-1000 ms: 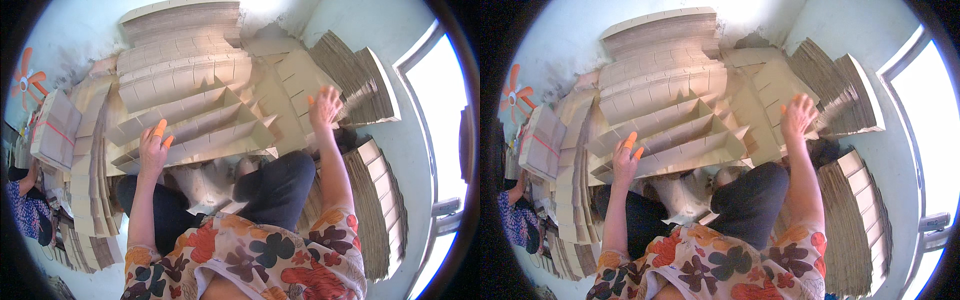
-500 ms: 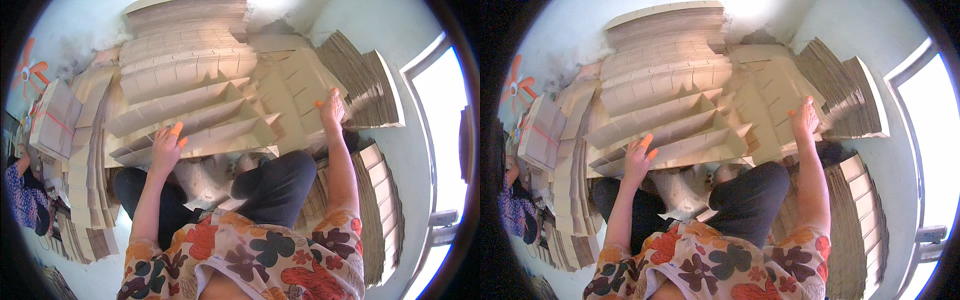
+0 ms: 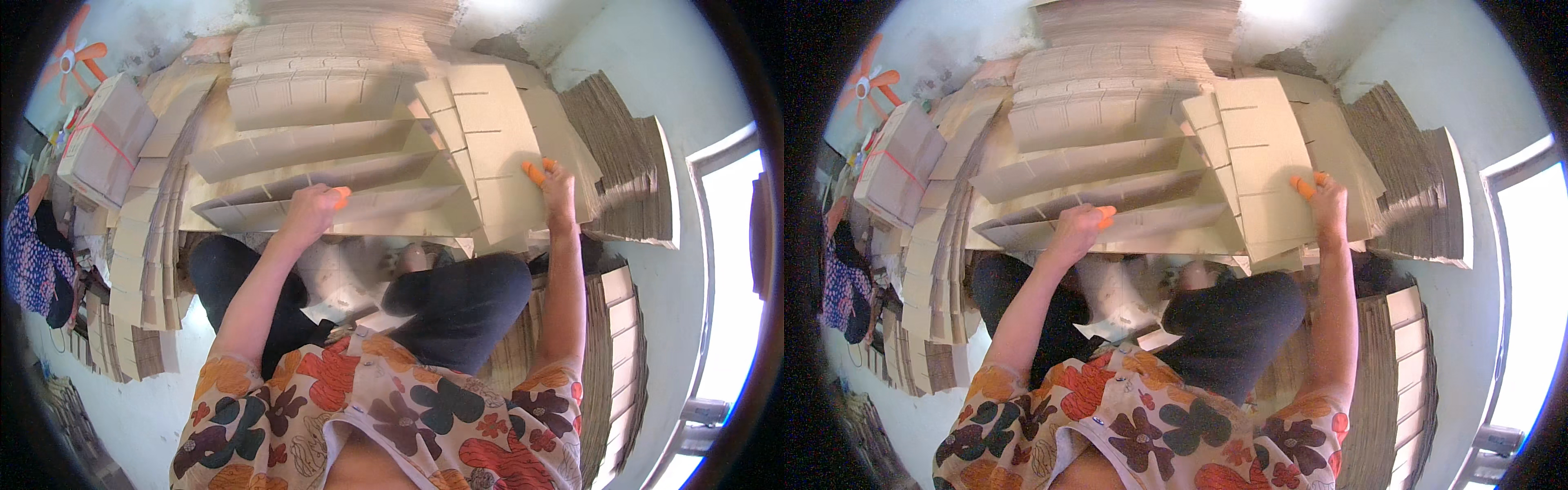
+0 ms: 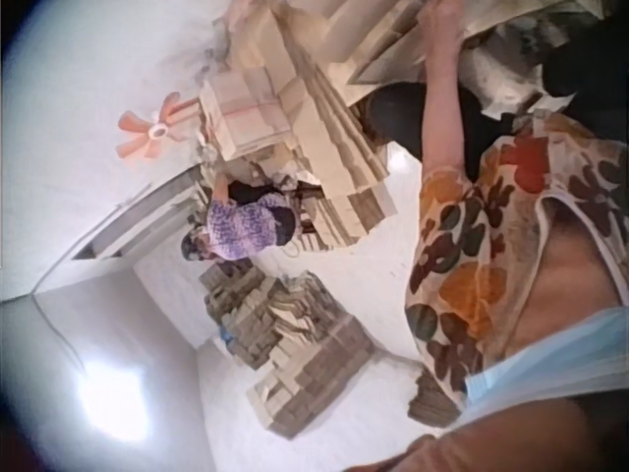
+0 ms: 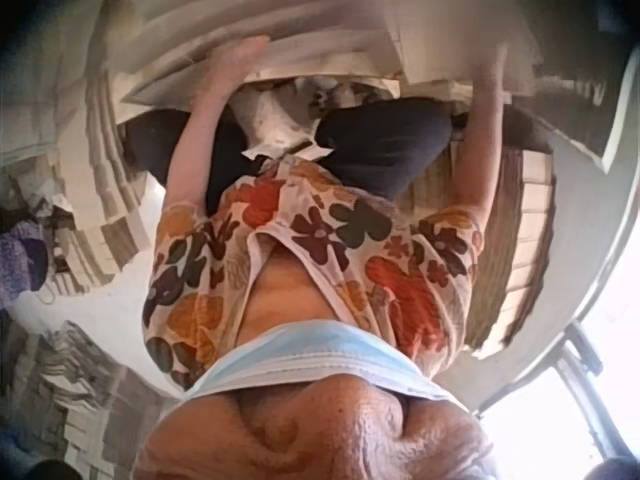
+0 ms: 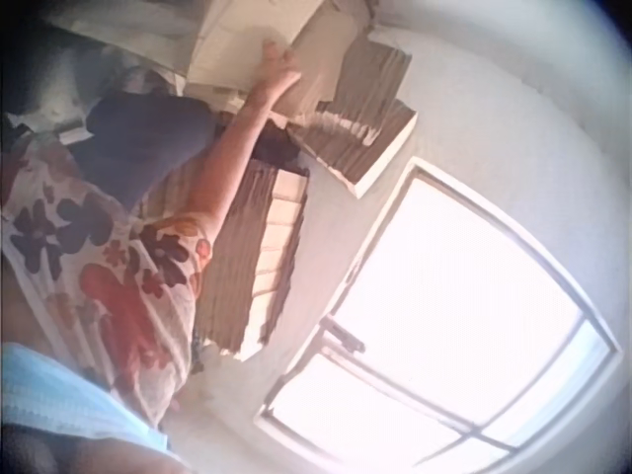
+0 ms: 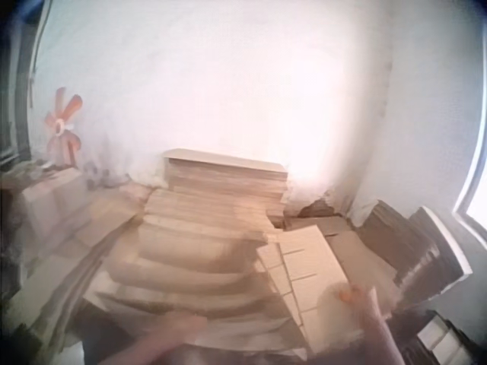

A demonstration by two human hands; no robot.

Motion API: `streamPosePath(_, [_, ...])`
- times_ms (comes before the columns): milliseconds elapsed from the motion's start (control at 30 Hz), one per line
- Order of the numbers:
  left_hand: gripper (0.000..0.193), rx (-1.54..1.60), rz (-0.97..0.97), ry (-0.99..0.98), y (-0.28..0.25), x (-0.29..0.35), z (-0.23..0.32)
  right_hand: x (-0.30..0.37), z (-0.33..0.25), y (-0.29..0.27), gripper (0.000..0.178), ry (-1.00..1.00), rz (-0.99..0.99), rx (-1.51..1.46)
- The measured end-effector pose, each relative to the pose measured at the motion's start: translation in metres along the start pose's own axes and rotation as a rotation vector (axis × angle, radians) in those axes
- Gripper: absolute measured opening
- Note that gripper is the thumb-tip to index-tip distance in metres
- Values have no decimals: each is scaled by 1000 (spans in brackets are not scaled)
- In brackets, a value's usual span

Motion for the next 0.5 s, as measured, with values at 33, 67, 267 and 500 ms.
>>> streamPosePath(33, [17,3,-2,13,1,-5,7,0,6,6,42,24,-1,47])
streamPosePath(67, [15,6,-4,25,1,-9,12,0,11,12,40,49,-2,95])
streamPosePath(267, [18,18,-14,-7,7,-18,5,-7,27,14,30,135,-12,63])
streamPosePath(500, [33,-57,-91,-45,-14,-19,29,4,-51,-3,22,59,93,22])
Point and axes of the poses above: each hand's wrist, its own x-axis away from the middle knuckle, its own y-axis out of the palm, z = x × y, the point moved 1 cm from there along -x, towards the middle knuckle, and after that the axes turned 10 degrees about -z, right-handed, at the moved point
